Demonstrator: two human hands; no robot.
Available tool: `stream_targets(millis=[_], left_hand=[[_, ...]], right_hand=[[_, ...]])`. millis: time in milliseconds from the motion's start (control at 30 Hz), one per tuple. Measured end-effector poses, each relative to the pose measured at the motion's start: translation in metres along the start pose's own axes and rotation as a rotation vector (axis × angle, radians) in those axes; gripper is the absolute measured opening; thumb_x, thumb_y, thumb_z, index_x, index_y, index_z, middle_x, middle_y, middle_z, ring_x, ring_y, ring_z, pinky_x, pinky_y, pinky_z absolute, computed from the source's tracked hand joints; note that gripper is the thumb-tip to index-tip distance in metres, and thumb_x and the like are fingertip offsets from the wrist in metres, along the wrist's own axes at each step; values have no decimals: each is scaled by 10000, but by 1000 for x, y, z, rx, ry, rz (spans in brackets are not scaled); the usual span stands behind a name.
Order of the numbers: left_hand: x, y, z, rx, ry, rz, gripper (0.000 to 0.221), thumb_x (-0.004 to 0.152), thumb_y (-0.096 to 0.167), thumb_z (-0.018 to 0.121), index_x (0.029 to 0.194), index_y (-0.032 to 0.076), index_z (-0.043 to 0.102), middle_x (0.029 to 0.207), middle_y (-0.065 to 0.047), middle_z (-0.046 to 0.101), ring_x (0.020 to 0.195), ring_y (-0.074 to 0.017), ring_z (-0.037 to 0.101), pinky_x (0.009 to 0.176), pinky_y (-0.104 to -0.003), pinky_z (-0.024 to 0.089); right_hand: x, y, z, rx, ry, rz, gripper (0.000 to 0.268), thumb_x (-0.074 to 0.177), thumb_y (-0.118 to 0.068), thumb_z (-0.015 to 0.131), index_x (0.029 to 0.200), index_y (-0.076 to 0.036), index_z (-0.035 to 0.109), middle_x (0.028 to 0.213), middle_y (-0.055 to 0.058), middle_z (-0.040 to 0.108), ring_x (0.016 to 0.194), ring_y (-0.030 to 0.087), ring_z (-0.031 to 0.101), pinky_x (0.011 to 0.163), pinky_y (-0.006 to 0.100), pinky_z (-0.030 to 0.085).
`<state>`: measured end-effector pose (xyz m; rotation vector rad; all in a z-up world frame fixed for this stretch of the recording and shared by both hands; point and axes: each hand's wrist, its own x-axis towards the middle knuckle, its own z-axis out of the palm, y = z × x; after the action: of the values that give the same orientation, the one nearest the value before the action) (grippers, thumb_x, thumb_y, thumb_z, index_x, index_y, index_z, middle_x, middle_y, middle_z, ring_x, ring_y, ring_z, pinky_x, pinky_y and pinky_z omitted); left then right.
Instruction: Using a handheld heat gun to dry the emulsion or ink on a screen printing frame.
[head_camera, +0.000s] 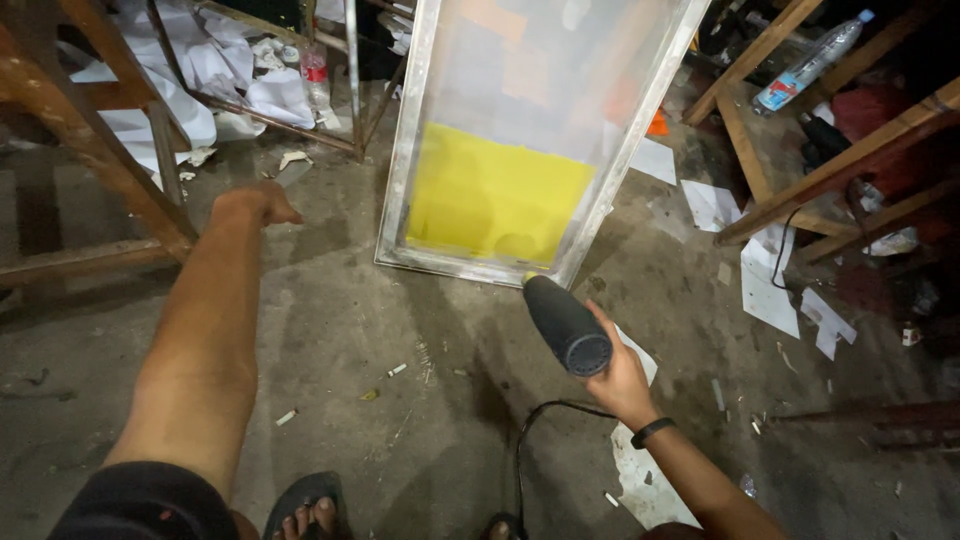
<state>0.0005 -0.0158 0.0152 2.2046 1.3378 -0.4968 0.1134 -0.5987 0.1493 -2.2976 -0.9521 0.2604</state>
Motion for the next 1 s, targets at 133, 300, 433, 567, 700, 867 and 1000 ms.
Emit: stream_targets(millis=[133,300,433,567,700,867,1000], left_hand=[[-25,13,-9,16,-46,-45,752,849,525,756,1290,-76,663,1222,-285,713,1096,-438,694,781,-565,556],[-15,9,-2,-7,7,-11,685,858,512,757,1221,-67,699,1083,-282,749,957,-436,738,695,-553,580],[-5,6,-1,28,6,-4,718,817,560,778,1190,-52,723,1040,-252,770,911,-401,756,664,-523,580],[-10,12,-4,81,6,-9,640,823,589,764,1023,-18,734,837,-183,717,725,-321,698,589,-461,536],[2,12,0,46,4,28,713,845,552,746,1248,-35,702,1120,-273,748,995,-414,734,709,-560,591],[-12,27,-9,-15,-76,-21,719,912,487,696,1363,-62,595,1290,-306,647,1169,-449,630,836,-615,532],[-41,37,-18,-40,-147,-86,696,960,422,671,1453,-42,513,1421,-290,568,1293,-441,545,937,-615,478]], right_hand=[[1,7,-5,66,8,9,971,689,37,728,1577,-172,397,1416,261,592,1325,515,508,1118,640,365],[-1,23,-7,114,4,63,992,700,18,750,1593,-165,358,1455,287,540,1374,529,450,1150,671,309],[-1,20,-11,82,15,88,951,737,14,757,1586,-133,355,1475,294,517,1395,527,433,1161,676,296],[1,32,-16,89,13,149,991,731,-134,804,1601,-182,332,1505,256,498,1424,511,401,1181,678,276],[1,38,-17,47,42,202,963,743,-139,815,1584,-174,348,1510,253,491,1424,513,397,1188,693,269],[-3,28,-25,71,38,236,977,746,-224,826,1592,-185,339,1526,239,478,1444,499,377,1192,697,255],[-3,42,-24,38,25,270,1021,730,-345,851,1596,-196,330,1551,222,456,1454,490,369,1191,707,251]])
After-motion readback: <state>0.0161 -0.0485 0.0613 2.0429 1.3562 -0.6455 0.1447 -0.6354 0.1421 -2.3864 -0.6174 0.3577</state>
